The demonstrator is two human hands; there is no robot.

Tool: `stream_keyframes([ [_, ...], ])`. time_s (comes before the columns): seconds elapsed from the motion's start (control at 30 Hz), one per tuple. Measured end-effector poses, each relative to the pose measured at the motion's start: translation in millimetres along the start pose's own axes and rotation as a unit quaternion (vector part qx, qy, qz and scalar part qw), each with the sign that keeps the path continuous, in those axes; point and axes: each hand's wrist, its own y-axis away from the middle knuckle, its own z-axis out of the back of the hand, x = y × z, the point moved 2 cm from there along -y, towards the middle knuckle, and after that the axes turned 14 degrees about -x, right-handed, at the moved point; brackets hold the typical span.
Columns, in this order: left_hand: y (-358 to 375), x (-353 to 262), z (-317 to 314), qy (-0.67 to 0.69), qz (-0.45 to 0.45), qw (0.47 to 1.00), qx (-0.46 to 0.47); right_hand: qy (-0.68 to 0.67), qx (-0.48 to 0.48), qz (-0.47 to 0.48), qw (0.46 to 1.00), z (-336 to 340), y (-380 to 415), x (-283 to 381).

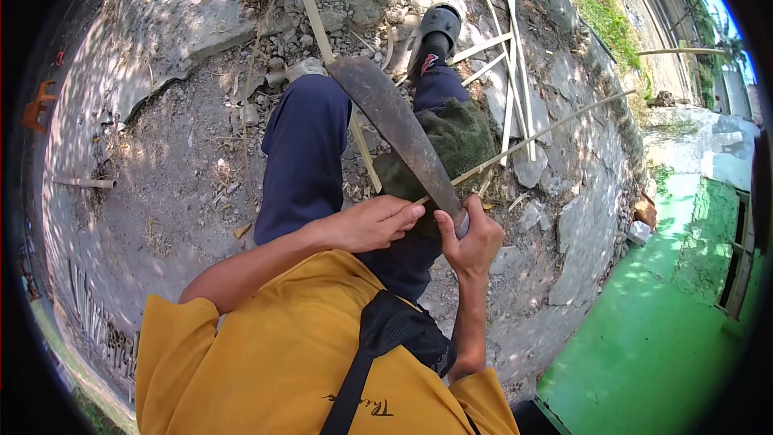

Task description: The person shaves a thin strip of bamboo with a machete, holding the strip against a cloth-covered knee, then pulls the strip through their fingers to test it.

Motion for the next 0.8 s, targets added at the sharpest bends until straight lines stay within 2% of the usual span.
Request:
stream_keyframes([
  [0.07,16.6,8.2,5.7,-0.003,0.02,1.0,0.011,0.022,0.002,-0.046,0.999,0.0,-4.5,-3.2],
  [0.13,27.6,16.1,8.0,0.01,-0.001,1.0,0.01,-0.002,-0.006,-0.055,0.998,-3.5,-3.4,-1.7],
  [0.2,29.4,17.3,9.3,0.008,0.001,1.0,0.019,0.022,-0.005,-0.04,0.999,-4.7,-1.7,3.4],
  [0.3,19.3,0.1,13.9,-0.078,-0.004,0.997,-0.02,-0.006,-0.01,-0.043,0.999,-5.7,-0.2,0.0],
  [0.43,15.8,-4.0,7.8,-0.083,0.006,0.996,-0.014,0.049,0.002,-0.001,0.999,-0.8,-0.4,2.8],
  [0.53,26.6,18.6,11.9,-0.022,0.025,0.999,-0.001,0.016,-0.037,-0.025,0.999,-5.2,-0.1,0.1],
  [0.63,32.8,14.6,8.0,0.005,0.011,1.0,0.009,0.03,-0.023,-0.035,0.999,-4.9,2.6,4.3],
  [0.7,21.8,0.2,10.5,-0.067,0.016,0.997,-0.015,0.018,-0.024,-0.042,0.999,-3.6,-0.5,5.4],
  [0.8,3.3,-7.1,6.6,-0.074,0.005,0.997,-0.003,0.038,0.003,0.008,0.999,1.7,-0.4,8.1],
])
